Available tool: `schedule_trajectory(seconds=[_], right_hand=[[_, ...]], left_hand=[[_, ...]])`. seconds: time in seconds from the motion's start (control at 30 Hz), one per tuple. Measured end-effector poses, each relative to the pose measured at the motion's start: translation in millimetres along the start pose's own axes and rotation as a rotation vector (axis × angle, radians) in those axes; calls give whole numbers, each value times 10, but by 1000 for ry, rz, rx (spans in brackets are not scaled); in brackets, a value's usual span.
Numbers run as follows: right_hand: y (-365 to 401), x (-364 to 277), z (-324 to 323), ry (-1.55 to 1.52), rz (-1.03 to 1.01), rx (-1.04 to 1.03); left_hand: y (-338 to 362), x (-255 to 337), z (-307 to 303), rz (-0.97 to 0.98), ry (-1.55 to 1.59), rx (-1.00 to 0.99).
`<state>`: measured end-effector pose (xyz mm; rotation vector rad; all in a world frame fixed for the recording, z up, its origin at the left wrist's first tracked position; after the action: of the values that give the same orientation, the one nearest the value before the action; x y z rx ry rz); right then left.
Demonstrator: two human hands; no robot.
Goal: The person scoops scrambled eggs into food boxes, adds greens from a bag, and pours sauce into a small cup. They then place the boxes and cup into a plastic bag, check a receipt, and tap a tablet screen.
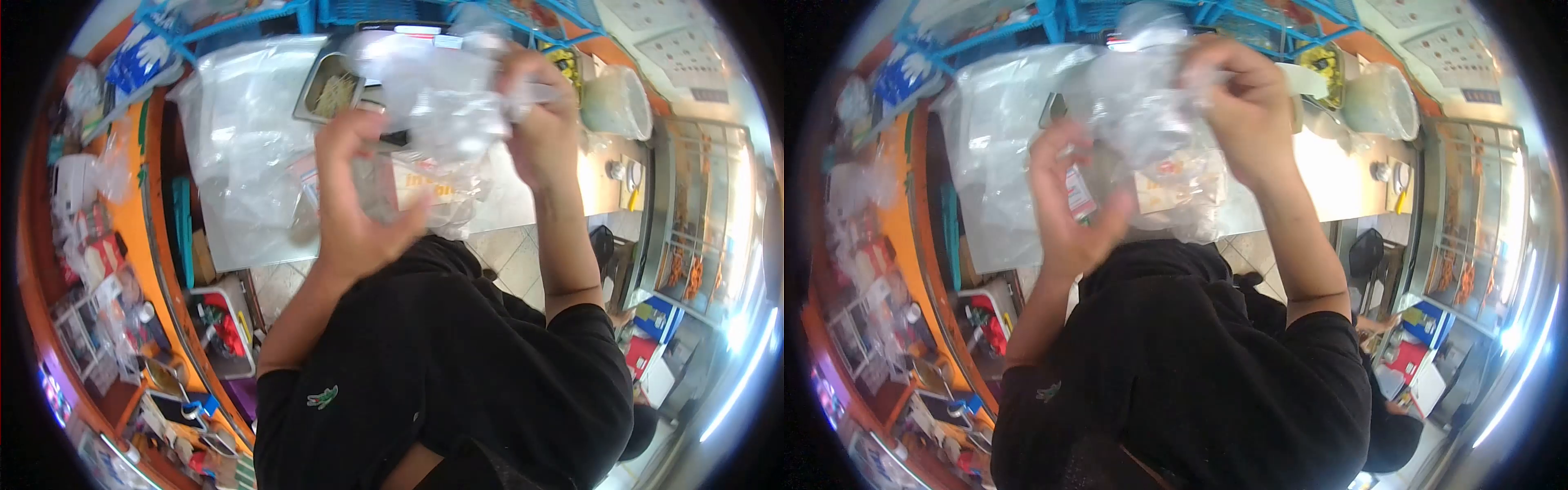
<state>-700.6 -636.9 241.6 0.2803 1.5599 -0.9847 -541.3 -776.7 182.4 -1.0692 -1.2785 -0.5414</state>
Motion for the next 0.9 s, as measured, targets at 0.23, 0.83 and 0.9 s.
schedule_trajectory(seconds=[0.23,0.83,0.9], right_hand=[[786,84,-652,-364,360,473],[1108,1872,-613,1263,349,-753],[1060,1945,-622,1334,297,-786]], left_hand=[[469,-544,516,-332,-44,-81],[556,-266,484,-328,277,-75],[552,-237,535,-358,239,-81]])
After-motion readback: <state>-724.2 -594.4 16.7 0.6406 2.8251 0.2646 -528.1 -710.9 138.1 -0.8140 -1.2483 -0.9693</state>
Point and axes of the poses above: each hand's wrist, its own y-axis away from the middle knuckle, its own z-axis out of the palm, x = y × z, the point moved 4 cm from there along -y, towards the middle knuckle, and after that the axes turned 6 degrees about -z, right-handed, at the moved point
